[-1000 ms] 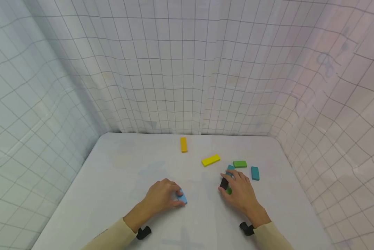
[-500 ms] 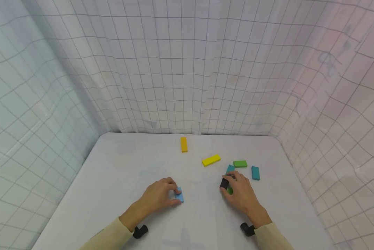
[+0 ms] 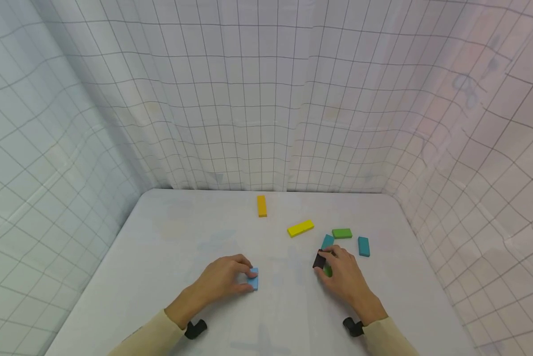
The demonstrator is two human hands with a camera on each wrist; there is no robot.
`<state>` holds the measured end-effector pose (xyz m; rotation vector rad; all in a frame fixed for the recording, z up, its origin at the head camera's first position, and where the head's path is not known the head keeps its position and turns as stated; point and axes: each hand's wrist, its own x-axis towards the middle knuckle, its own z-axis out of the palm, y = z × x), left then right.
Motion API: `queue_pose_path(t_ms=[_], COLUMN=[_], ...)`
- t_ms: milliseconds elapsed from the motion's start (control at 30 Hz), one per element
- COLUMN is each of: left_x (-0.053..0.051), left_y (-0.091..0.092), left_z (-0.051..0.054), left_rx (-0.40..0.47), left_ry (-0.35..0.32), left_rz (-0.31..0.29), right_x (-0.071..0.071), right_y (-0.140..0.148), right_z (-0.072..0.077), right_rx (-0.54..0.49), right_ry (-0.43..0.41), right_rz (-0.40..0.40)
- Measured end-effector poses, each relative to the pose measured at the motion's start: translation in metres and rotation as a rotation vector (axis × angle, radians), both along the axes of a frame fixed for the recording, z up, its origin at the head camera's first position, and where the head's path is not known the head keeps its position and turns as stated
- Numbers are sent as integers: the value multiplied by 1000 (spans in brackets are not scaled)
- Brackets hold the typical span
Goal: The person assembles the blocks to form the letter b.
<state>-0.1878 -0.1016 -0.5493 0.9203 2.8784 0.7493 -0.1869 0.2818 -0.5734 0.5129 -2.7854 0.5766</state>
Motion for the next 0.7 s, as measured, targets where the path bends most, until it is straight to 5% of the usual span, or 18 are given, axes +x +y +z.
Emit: queue_pose_path(t_ms=[700], left_x=[2], left_y=[-4], left_z=[-2], left_rx=[18], left_ry=[-34], left_rz=[-18], right_x=[0], right_y=[-2], right_z=[2], right_rx=[11], right_ry=[-16], right_rz=[-11])
